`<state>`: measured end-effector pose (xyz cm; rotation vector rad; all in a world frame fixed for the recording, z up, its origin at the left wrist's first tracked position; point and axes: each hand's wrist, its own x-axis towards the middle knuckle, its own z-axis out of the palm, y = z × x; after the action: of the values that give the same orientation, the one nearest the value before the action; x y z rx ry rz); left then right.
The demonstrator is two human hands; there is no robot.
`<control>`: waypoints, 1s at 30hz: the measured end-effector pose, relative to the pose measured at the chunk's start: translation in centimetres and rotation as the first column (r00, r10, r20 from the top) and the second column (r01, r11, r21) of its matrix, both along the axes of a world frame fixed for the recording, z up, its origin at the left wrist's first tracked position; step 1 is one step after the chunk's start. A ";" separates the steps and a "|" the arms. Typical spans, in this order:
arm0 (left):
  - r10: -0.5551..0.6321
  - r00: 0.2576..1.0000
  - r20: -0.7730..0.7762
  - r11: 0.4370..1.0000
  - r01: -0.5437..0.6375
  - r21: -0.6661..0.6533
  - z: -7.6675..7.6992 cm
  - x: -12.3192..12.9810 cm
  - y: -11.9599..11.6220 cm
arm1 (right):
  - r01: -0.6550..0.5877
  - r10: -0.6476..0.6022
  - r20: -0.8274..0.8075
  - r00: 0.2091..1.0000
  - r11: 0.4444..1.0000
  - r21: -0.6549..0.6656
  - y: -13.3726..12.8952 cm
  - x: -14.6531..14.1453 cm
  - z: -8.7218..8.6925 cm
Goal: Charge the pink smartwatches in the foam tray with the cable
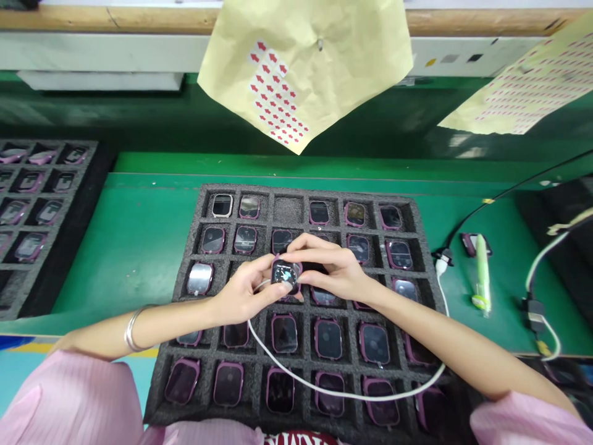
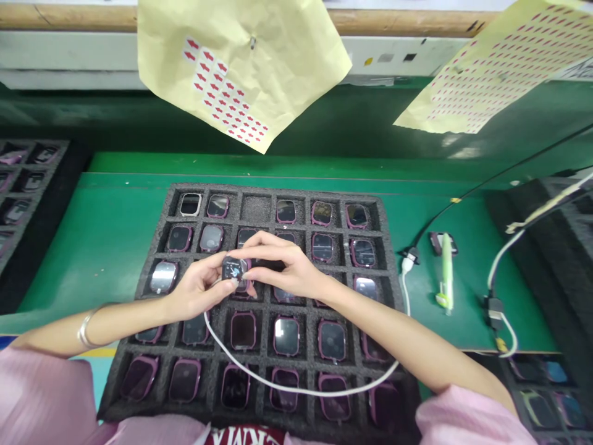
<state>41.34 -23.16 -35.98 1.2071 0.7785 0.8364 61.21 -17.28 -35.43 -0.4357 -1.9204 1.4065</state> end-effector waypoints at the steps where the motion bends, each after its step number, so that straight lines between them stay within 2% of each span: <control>1: 0.030 0.999 -0.027 0.999 -0.031 -0.010 -0.1 0.1 0.0 | 0.001 -0.002 0.026 1.000 0.999 0.036 0.1 0.0 0.1; 3: 0.080 0.993 -0.082 0.996 -0.083 -0.039 -0.3 0.3 0.0 | 0.018 -0.030 0.084 0.996 0.988 0.151 0.1 0.1 0.2; 6: 0.084 0.988 -0.127 0.992 -0.095 -0.085 -0.4 0.5 0.1 | 0.065 -0.136 0.186 0.973 0.936 0.346 -0.2 0.1 0.4; 10: 0.086 0.982 -0.167 0.992 -0.100 -0.078 -0.7 0.5 0.3 | 0.110 -0.297 0.315 0.902 0.862 0.495 -0.9 0.0 0.6; 12: 0.076 0.982 -0.172 0.992 -0.091 -0.083 -0.8 0.4 0.4 | 0.108 -0.319 0.348 0.882 0.854 0.510 -1.1 0.0 0.8; 16: 0.057 0.981 -0.186 0.994 -0.074 -0.084 -0.8 0.4 0.2 | 0.108 -0.298 0.363 0.883 0.881 0.460 -1.1 0.0 1.0; 21: 0.095 0.972 -0.215 0.993 -0.106 -0.040 -0.6 0.4 -0.2 | 0.114 -0.280 0.337 0.899 0.892 0.437 -0.7 -0.4 1.1; 26: 0.173 0.947 -0.270 0.985 -0.168 0.042 -0.3 0.0 -0.8 | 0.087 -0.237 0.312 0.920 0.899 0.428 -0.2 -1.2 1.3; 30: 0.246 0.909 -0.337 0.965 -0.196 0.175 -0.3 -0.4 -1.1 | 0.076 -0.218 0.285 0.933 0.897 0.436 0.0 -1.7 1.7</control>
<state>40.90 -24.30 -36.29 1.4345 1.1877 0.8782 59.56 -17.23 -33.74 -0.6206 -2.3286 0.8204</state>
